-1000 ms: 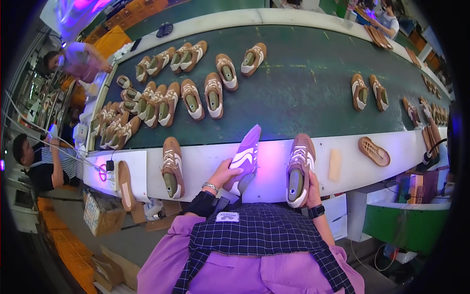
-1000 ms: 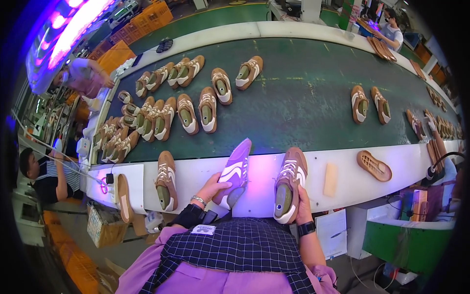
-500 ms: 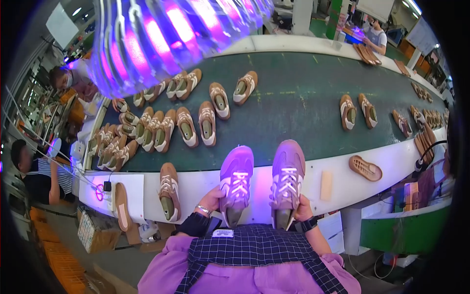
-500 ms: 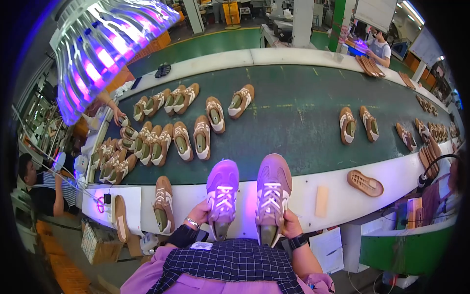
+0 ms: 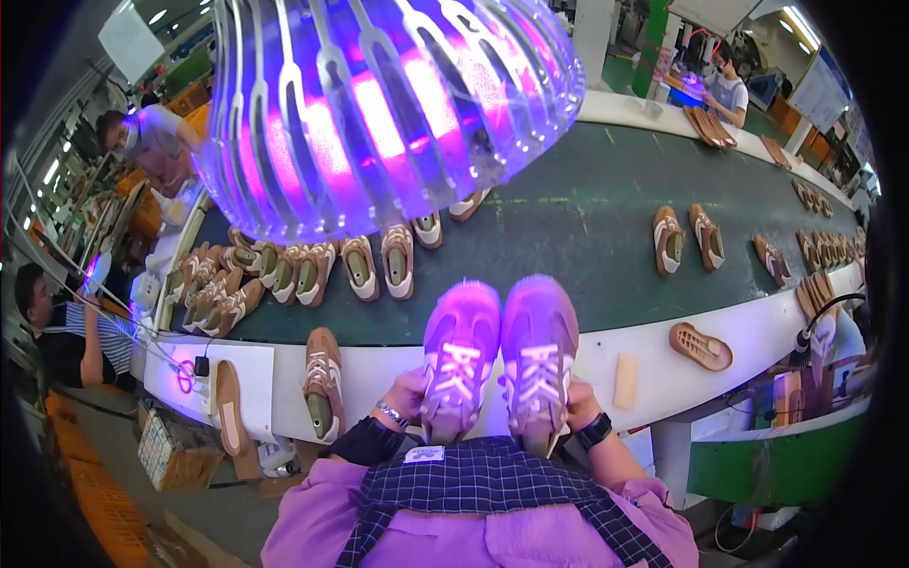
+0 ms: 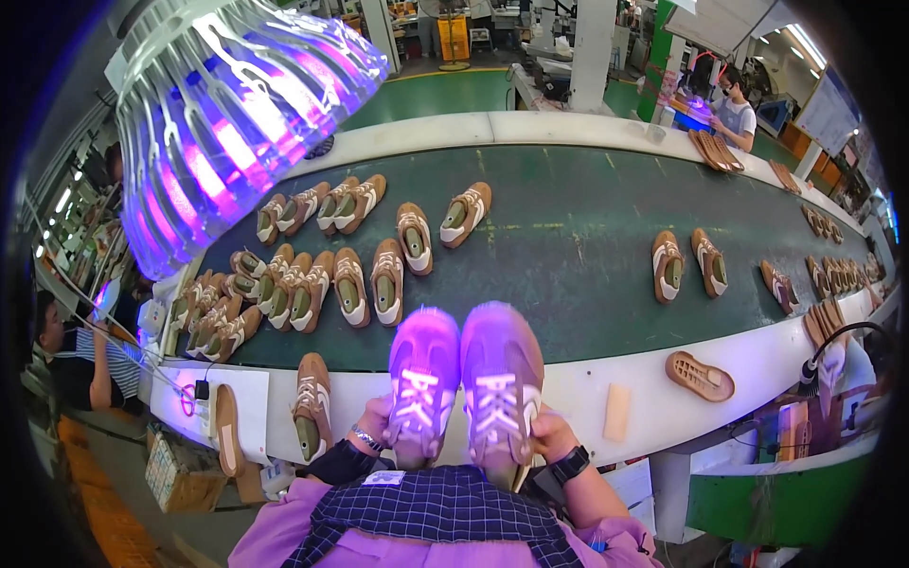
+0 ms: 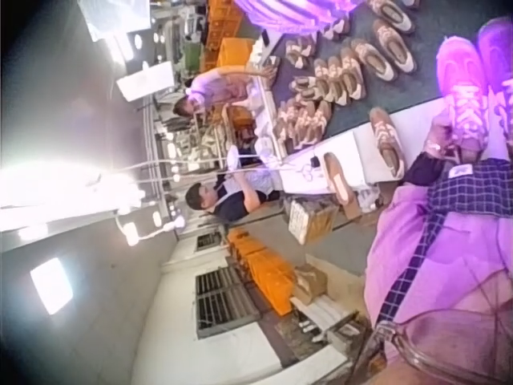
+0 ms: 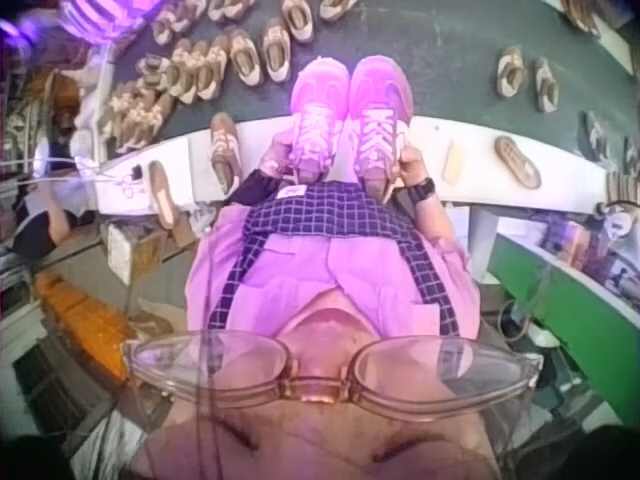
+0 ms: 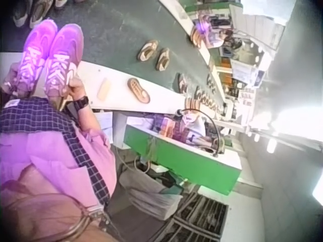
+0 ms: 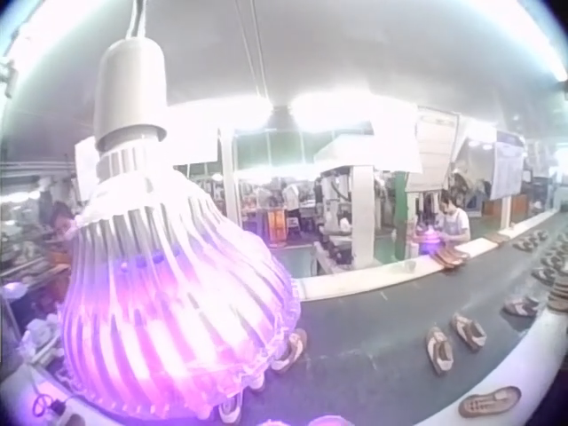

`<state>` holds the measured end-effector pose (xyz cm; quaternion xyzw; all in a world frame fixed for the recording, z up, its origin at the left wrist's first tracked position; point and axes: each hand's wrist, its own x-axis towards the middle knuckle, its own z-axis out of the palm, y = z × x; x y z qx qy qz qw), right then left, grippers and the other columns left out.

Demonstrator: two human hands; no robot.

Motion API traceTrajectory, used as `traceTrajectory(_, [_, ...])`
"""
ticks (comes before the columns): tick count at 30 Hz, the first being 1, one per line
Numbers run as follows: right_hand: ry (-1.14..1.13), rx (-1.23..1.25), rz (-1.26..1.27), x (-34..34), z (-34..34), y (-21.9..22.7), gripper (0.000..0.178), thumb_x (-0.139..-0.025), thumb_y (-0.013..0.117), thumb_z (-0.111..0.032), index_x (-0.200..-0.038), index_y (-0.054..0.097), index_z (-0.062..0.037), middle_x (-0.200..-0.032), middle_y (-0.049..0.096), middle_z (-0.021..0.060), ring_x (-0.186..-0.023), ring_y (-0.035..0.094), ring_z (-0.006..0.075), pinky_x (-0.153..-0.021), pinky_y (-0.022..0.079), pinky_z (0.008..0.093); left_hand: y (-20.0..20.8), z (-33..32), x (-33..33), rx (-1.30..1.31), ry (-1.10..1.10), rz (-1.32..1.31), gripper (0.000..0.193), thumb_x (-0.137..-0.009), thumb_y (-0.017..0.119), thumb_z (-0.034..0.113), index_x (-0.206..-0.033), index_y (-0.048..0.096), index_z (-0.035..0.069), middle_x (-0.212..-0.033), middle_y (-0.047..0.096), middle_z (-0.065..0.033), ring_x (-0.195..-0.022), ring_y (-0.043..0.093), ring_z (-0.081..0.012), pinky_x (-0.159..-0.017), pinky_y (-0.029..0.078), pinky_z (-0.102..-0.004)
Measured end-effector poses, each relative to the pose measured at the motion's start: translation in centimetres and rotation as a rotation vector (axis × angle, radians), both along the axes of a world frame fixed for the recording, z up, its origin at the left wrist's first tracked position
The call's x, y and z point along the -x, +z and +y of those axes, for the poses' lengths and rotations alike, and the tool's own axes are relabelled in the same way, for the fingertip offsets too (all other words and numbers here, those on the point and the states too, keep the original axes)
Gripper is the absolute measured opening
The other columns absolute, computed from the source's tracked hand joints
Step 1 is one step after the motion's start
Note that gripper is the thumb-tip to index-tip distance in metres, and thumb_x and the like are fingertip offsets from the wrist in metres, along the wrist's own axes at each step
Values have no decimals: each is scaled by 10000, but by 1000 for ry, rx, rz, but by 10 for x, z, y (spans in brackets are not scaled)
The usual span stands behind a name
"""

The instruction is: Inspecting shoes on a conveyor belt and marking them with a pen for quality control.

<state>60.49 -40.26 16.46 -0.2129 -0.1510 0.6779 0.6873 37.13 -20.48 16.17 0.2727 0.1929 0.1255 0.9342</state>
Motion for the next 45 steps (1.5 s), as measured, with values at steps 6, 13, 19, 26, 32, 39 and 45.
traceTrajectory(6, [-416, 54, -115, -11, 45, 31, 440, -817, 572, -236, -1152, 555, 49, -1106, 621, 154, -1014, 607, 244, -939, 467, 378, 22, 12, -47, 176, 129, -302, 493, -813, 589, 215, -1246, 495, -2, -1160, 593, -155, -1069, 579, -294, -990, 428, -425])
traceTrajectory(13, [-708, 41, 71, -6, 53, 45, 475, -885, 579, -298, -1288, 462, -76, -1241, 556, 88, -1116, 556, 237, -956, 460, 418, 28, 10, -56, 98, 445, -213, 511, -849, 594, 191, -1316, 418, 84, -1262, 525, -76, -1179, 508, -248, -978, 445, -421])
traceTrajectory(19, [-736, 233, 34, 7, 43, 16, 498, -879, 600, -337, -1296, 459, -104, -1257, 545, 68, -1142, 534, 229, -943, 471, 430, 0, 4, -47, 109, 486, -74, 489, -866, 588, 274, -1298, 441, 99, -1246, 541, -89, -1149, 530, -254, -955, 466, -438])
traceTrajectory(26, [-742, 237, 114, 12, 42, 4, 480, -898, 591, -301, -1296, 440, -77, -1267, 525, 85, -1144, 530, 229, -973, 459, 413, -4, 2, -47, 120, 522, -11, 508, -851, 615, 299, -1286, 451, 93, -1227, 548, -90, -1132, 537, -250, -945, 471, -439])
traceTrajectory(32, [-750, 248, 115, 13, 45, 3, 477, -893, 598, -303, -1284, 448, -75, -1253, 533, 86, -1131, 536, 230, -972, 458, 418, -1, 0, -47, 154, 523, -34, 466, -848, 621, 258, -1255, 469, 90, -1199, 556, -73, -1113, 542, -237, -935, 474, -429])
traceTrajectory(39, [-756, 280, 107, 15, 45, 5, 458, -884, 607, -322, -1257, 479, -90, -1221, 560, 75, -1100, 555, 222, -942, 468, 424, 0, -2, -45, 161, 536, -27, 478, -842, 620, 228, -1271, 457, 94, -1221, 550, -71, -1129, 538, -241, -957, 463, -443])
traceTrajectory(45, [-757, 291, 111, 15, 45, 2, 462, -880, 614, -320, -1257, 480, -89, -1218, 559, 79, -1104, 550, 227, -945, 466, 426, -3, -2, -44, 154, 534, -13, 479, -840, 623, 224, -1272, 458, 101, -1218, 553, -68, -1134, 535, -243, -960, 460, -456])
